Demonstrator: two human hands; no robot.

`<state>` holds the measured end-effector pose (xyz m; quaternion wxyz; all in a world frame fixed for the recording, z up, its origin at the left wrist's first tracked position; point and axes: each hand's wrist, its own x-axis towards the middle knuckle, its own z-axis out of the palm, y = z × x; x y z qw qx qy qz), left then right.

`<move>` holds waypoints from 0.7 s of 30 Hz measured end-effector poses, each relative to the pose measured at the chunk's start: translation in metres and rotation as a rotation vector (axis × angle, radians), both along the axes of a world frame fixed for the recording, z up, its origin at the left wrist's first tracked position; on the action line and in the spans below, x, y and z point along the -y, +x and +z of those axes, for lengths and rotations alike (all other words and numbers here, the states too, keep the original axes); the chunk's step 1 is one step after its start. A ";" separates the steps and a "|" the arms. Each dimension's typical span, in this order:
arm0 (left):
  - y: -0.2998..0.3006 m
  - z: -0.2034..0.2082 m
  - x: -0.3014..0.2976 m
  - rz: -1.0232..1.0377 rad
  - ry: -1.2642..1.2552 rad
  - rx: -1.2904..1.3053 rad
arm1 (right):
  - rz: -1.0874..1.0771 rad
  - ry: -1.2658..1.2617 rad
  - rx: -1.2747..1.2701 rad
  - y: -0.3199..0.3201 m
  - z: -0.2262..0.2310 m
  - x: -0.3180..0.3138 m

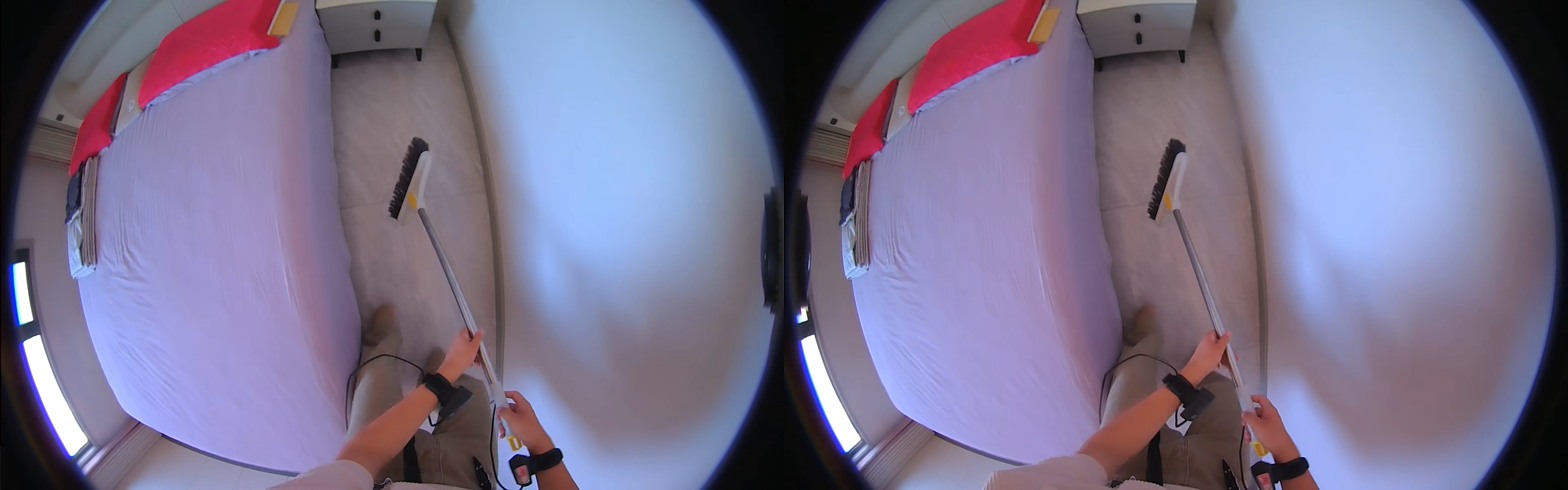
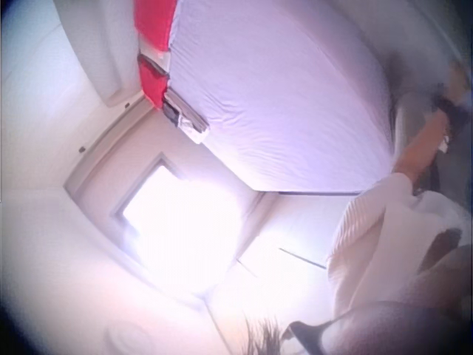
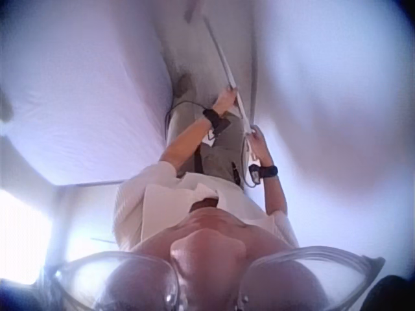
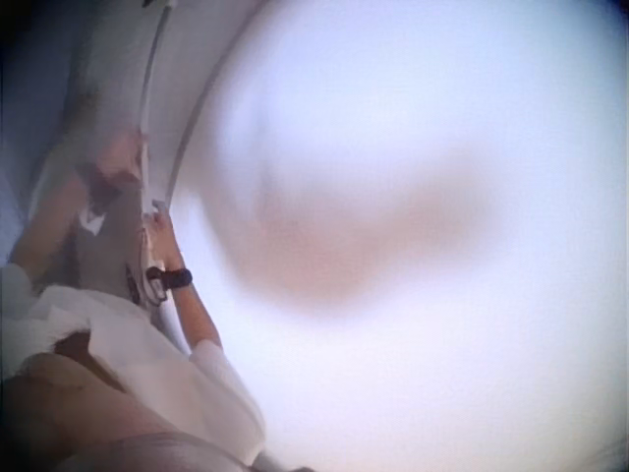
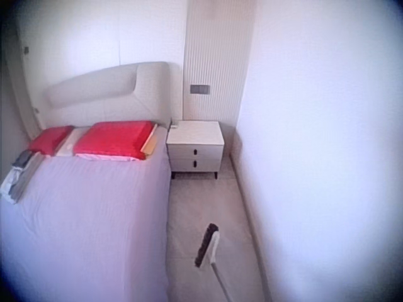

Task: The person sweeps the floor in a bedroom using a broom, pushing debris from under the bed and along the baseboards toward the doorway.

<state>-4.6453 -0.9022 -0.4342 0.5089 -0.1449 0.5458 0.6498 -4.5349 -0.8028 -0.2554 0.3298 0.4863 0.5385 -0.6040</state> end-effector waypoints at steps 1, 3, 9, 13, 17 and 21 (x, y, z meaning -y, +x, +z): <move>-0.024 0.007 -0.003 -0.049 -0.206 -0.100 | 0.259 0.231 -0.107 -0.021 -0.006 0.001; -0.071 0.015 -0.006 -0.090 -0.313 -0.196 | 0.383 0.403 -0.111 -0.066 -0.009 -0.008; -0.162 -0.053 -0.022 -0.096 -0.564 -0.220 | 0.449 0.069 -0.056 -0.195 -0.064 -0.064; -0.308 -0.140 0.005 -0.368 -0.471 -0.188 | 0.594 -0.053 -0.158 -0.343 -0.162 -0.085; -0.446 -0.209 -0.012 -0.869 -0.771 -0.744 | 0.761 0.000 -0.194 -0.485 -0.263 -0.129; -0.479 -0.288 -0.014 -0.076 -0.737 -0.103 | 0.908 -0.111 -0.313 -0.539 -0.378 -0.138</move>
